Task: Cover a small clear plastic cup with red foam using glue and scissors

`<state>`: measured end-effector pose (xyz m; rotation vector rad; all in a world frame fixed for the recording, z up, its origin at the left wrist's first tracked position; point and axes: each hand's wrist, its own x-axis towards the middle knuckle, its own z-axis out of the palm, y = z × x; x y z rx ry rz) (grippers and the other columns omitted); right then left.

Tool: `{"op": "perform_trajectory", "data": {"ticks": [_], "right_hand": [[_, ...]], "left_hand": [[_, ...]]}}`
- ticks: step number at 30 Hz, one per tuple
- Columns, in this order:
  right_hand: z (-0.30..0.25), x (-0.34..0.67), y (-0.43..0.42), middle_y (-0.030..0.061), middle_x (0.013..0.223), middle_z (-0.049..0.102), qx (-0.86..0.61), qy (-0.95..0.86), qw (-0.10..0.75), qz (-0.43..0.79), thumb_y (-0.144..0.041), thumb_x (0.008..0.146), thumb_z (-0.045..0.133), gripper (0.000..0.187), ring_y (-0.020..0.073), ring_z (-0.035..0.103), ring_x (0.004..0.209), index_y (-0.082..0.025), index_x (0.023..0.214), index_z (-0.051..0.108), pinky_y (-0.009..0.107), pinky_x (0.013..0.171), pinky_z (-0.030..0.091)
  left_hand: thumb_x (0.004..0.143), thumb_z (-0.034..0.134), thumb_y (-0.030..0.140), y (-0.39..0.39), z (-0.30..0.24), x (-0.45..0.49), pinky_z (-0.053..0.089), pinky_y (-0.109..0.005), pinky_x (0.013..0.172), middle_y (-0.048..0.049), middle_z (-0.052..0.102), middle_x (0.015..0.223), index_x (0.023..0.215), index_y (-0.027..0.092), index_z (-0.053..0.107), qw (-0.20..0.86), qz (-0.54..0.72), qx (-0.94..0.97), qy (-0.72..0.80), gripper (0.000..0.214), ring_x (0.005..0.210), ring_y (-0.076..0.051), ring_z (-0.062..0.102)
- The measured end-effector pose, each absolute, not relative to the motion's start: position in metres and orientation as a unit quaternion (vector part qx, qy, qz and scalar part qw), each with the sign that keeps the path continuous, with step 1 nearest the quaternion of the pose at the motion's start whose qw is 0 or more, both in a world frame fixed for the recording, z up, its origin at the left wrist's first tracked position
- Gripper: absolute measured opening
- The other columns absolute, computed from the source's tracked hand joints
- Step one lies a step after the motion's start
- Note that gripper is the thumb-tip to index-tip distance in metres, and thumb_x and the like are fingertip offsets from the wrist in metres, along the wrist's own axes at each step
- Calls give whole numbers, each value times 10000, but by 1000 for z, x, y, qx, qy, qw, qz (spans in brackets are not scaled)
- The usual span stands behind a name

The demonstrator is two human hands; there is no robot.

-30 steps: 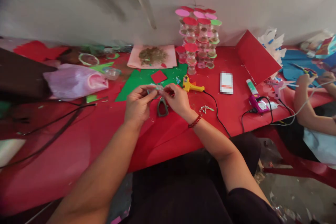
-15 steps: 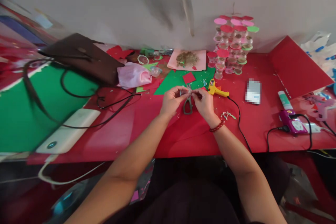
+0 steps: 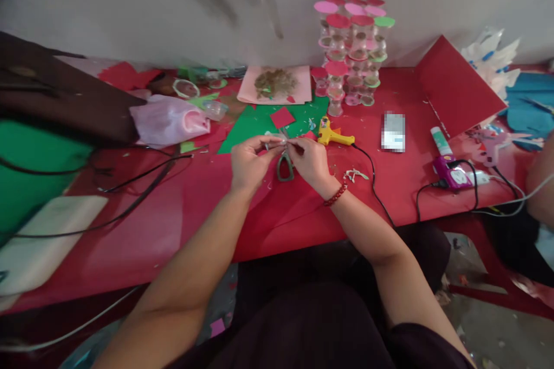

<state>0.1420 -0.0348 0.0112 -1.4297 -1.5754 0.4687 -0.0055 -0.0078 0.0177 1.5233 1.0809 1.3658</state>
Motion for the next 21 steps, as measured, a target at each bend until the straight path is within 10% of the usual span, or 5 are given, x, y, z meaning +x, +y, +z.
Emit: {"op": "perform_trajectory", "data": {"ticks": [21], "right_hand": [[59, 196, -70, 16, 1077, 813, -642, -685, 325, 114, -130, 950, 535, 340, 236, 757, 939, -277, 1183, 734, 346, 765, 569]], "left_hand": [[806, 786, 365, -5, 9, -8, 532, -368, 871, -21, 793, 829, 849, 271, 803, 232, 538, 688, 429, 105, 809, -214, 708]]}}
